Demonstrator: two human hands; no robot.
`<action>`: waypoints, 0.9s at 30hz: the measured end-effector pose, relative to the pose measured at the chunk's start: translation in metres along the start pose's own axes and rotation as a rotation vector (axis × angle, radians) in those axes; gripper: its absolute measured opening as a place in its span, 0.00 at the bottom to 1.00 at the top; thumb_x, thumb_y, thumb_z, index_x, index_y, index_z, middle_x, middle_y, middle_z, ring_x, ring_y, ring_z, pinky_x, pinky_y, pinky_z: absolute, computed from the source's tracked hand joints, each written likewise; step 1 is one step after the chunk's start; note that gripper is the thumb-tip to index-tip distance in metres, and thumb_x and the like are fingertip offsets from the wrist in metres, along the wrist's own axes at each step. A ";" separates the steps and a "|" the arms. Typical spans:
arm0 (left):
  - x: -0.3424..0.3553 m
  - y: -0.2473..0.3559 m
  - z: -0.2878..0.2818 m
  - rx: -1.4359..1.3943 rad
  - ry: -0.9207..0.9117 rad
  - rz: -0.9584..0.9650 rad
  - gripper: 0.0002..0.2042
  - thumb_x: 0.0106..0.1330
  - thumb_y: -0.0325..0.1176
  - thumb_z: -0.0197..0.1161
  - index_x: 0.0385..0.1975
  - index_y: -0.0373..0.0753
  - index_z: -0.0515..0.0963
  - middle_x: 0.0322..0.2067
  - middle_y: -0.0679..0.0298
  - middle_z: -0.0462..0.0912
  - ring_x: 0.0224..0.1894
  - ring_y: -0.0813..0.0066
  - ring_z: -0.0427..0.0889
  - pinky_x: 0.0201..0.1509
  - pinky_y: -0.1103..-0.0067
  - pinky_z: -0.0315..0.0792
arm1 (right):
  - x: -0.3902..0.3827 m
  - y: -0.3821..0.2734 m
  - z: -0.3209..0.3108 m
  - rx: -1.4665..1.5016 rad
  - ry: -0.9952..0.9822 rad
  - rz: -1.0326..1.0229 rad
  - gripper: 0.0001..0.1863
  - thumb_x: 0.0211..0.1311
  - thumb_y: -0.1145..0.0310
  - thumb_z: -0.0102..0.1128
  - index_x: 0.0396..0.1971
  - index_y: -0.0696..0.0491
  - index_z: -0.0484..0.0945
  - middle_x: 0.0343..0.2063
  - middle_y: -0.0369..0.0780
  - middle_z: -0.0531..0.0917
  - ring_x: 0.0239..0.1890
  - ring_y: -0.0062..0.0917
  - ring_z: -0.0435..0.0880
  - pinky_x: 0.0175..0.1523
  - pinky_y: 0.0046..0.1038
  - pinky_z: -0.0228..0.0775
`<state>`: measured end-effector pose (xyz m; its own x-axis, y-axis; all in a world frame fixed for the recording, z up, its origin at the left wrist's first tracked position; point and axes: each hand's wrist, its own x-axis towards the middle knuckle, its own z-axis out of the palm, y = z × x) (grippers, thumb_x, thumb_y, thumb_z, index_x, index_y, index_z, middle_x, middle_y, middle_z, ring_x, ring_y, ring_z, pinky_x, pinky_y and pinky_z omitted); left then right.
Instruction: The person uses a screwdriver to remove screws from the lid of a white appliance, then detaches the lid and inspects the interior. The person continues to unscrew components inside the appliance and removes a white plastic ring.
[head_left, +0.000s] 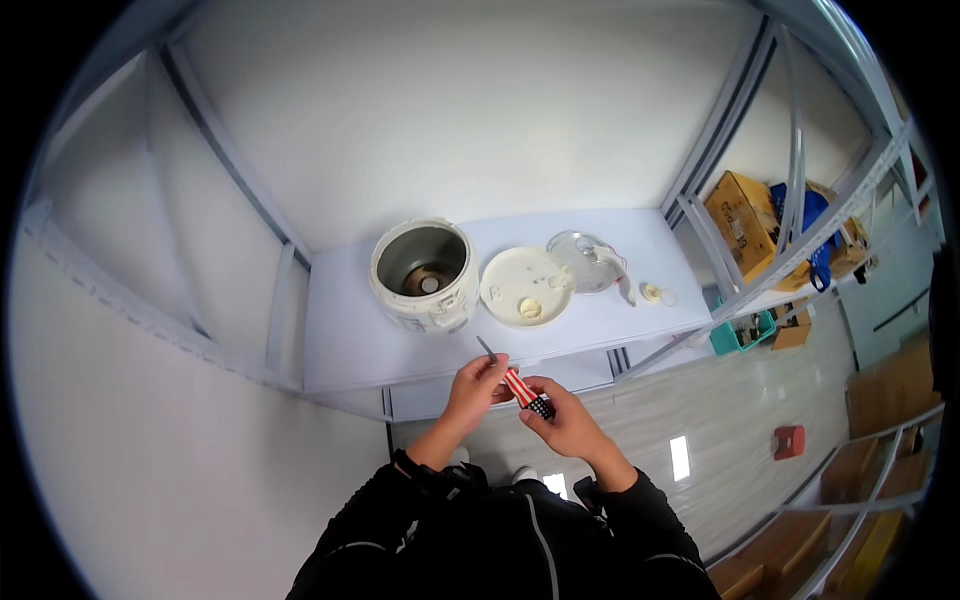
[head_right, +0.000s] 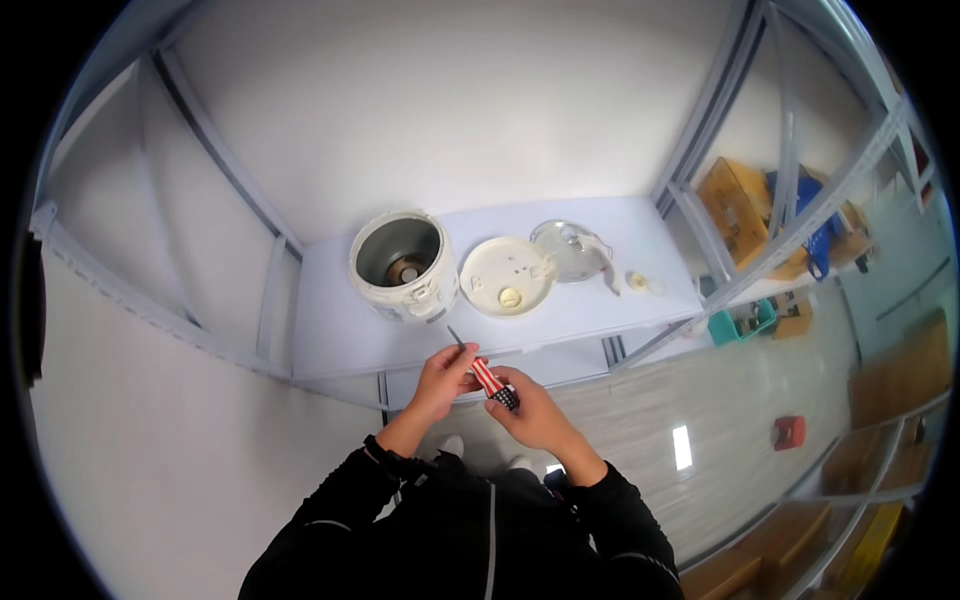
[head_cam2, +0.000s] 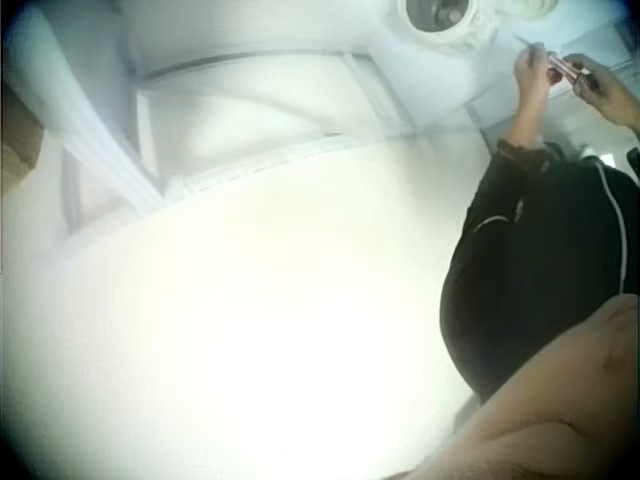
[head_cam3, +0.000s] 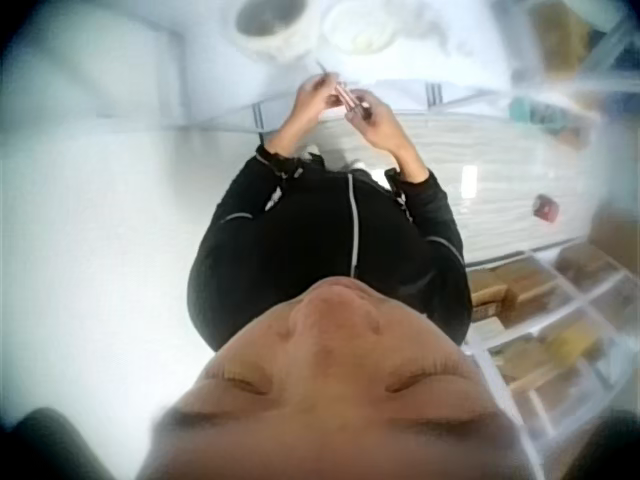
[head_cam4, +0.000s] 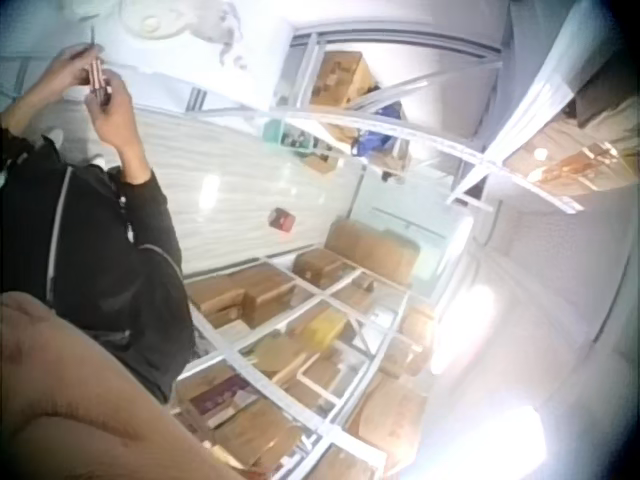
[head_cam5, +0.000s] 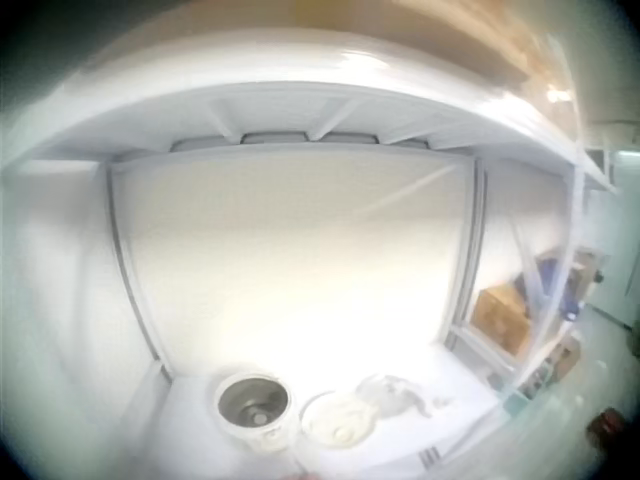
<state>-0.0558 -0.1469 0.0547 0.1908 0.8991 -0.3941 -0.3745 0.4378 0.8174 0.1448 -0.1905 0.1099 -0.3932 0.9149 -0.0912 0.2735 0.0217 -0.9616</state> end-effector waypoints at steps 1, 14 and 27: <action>0.002 0.002 -0.002 0.063 -0.036 0.031 0.18 0.76 0.37 0.61 0.58 0.33 0.73 0.46 0.55 0.85 0.43 0.67 0.88 0.48 0.73 0.85 | 0.003 0.001 0.001 -0.043 0.052 -0.075 0.26 0.65 0.73 0.68 0.62 0.56 0.71 0.46 0.41 0.82 0.45 0.24 0.82 0.48 0.26 0.75; 0.025 0.040 -0.058 0.163 -0.287 -0.024 0.14 0.74 0.31 0.64 0.52 0.32 0.72 0.45 0.56 0.84 0.44 0.72 0.87 0.48 0.75 0.85 | 0.033 -0.004 0.063 -0.106 0.325 -0.140 0.24 0.64 0.76 0.67 0.60 0.56 0.77 0.48 0.43 0.83 0.49 0.33 0.83 0.55 0.32 0.74; 0.034 0.038 -0.064 0.177 -0.302 0.006 0.15 0.74 0.32 0.64 0.53 0.31 0.71 0.44 0.56 0.84 0.43 0.70 0.87 0.49 0.74 0.85 | 0.037 -0.005 0.079 -0.039 0.435 -0.111 0.21 0.67 0.75 0.64 0.59 0.57 0.77 0.48 0.44 0.83 0.50 0.33 0.83 0.56 0.32 0.74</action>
<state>-0.1221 -0.0988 0.0456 0.4591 0.8469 -0.2683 -0.2184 0.4003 0.8900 0.0592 -0.1882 0.0912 -0.0187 0.9904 0.1369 0.2866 0.1365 -0.9483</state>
